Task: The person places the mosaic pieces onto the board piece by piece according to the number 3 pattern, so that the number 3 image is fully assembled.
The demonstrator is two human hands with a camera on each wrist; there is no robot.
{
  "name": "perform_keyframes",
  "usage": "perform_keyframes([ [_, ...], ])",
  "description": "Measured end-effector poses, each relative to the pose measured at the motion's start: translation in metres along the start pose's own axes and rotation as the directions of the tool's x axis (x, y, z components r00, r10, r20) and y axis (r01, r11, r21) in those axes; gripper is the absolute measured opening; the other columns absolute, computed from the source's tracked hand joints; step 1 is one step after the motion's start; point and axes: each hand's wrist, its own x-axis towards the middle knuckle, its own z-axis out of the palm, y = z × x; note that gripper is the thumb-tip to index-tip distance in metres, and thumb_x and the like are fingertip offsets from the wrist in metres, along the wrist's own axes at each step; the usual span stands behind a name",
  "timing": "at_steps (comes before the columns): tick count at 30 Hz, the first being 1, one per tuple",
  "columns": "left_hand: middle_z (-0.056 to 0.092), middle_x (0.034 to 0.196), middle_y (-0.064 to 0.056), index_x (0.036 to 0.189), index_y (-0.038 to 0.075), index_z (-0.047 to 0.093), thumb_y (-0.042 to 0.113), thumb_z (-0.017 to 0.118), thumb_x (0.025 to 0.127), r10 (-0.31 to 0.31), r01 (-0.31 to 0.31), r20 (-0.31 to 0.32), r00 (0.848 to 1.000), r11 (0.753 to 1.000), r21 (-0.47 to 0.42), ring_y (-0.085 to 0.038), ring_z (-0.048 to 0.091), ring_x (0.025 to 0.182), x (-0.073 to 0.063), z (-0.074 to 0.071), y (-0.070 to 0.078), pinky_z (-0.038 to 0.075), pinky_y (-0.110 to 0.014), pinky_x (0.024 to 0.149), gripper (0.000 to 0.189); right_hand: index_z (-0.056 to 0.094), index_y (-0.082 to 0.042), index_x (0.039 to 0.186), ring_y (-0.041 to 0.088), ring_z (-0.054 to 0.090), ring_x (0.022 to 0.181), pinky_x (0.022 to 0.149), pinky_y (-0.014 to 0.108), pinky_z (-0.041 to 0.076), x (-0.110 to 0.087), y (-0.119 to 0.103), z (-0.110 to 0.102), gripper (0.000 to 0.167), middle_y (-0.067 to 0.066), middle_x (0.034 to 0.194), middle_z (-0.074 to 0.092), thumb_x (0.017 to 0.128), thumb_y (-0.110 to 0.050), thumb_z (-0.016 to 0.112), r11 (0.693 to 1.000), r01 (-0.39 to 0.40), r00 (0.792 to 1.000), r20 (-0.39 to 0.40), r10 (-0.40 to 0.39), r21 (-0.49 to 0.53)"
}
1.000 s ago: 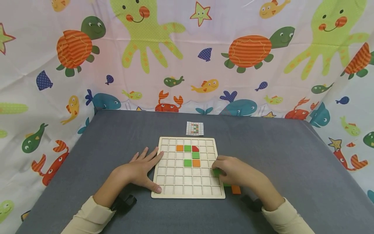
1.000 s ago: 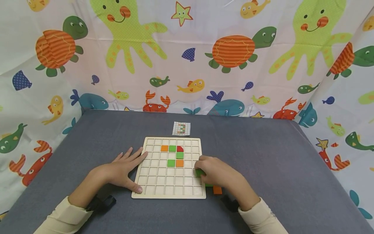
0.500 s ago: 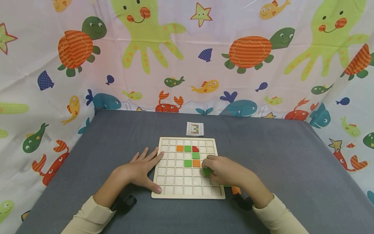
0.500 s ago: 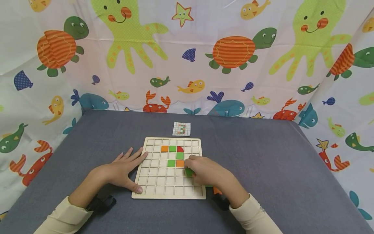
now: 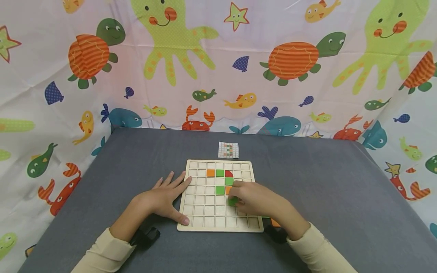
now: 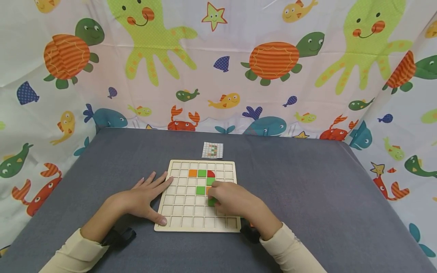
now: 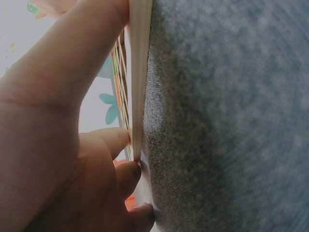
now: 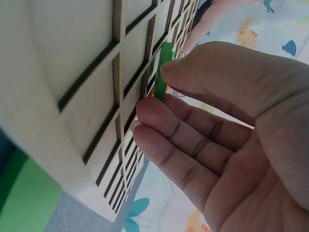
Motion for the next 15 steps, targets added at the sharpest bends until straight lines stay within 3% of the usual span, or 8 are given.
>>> perform_keyframes([
  [11, 0.001, 0.168, -0.008, 0.163, 0.021, 0.012, 0.081, 0.076, 0.058, 0.047, -0.046, 0.024, 0.999, 0.998, -0.039, -0.041, -0.008, 0.15, -0.0078, -0.0077, 0.0077, -0.002, -0.065, 0.115, 0.137, 0.075, -0.01, 0.097, 0.007, 0.059, 0.079, 0.068, 0.022, 0.05, 0.0043, -0.0005, 0.0063, 0.024, 0.002, 0.093, 0.066, 0.082, 0.008, 0.068, 1.0, -0.001, 1.0, -0.012, 0.001, -0.017],
  [15, 0.002, 0.168, -0.009, 0.163, 0.019, 0.014, 0.081, 0.076, 0.06, 0.055, -0.055, 0.014, 0.998, 0.998, -0.042, -0.042, -0.007, 0.15, -0.0087, -0.0075, 0.007, -0.002, -0.065, 0.115, 0.136, 0.074, -0.011, 0.084, 0.007, 0.053, 0.074, 0.067, 0.023, 0.048, 0.0024, 0.0031, -0.0005, 0.019, -0.002, 0.082, 0.061, 0.086, 0.007, 0.069, 0.999, 0.049, 0.999, 0.003, -0.049, 0.003],
])
